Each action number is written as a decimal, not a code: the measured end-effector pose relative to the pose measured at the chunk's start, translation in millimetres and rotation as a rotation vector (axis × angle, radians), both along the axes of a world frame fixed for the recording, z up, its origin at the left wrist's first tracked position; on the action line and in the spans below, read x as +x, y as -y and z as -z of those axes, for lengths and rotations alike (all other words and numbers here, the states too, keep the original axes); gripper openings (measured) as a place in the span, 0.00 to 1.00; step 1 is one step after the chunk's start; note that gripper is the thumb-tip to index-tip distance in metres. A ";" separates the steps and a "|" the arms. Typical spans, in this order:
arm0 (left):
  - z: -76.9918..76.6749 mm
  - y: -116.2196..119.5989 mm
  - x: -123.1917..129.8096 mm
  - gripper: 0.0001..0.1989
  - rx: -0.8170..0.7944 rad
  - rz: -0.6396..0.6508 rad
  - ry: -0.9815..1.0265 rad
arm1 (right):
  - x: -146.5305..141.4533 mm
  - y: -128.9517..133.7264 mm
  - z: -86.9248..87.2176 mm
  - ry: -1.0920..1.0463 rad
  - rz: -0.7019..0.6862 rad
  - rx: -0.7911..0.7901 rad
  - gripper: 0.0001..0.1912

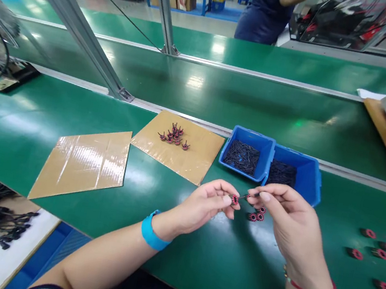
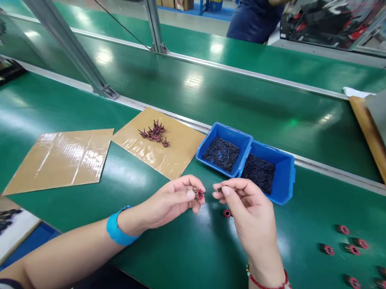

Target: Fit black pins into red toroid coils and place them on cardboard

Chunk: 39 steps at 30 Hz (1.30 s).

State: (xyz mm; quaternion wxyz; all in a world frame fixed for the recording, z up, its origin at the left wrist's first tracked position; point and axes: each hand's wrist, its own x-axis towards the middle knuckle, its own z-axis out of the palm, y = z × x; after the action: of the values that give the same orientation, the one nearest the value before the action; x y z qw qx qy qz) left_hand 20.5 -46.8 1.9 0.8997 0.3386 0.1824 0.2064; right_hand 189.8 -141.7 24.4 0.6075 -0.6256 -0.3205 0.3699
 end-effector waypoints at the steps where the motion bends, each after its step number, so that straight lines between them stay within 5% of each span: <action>1: -0.7 0.1 -0.2 0.13 -0.001 0.002 -0.002 | -1.4 0.4 -1.0 0.027 0.001 -0.006 0.10; 19: -1.3 0.9 -0.7 0.12 0.011 0.021 0.000 | -7.7 10.6 -2.9 0.404 -0.009 0.024 0.04; 39: -0.5 -2.9 1.0 0.13 -0.032 -0.069 -0.038 | -10.3 3.5 -7.6 0.155 0.053 0.015 0.10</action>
State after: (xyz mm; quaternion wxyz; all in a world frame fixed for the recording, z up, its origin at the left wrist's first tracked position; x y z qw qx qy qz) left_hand 21.5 -44.0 2.4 0.8937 0.3216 0.2142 0.2279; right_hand 179.6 -145.2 32.0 0.5951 -0.6559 -0.3527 0.3019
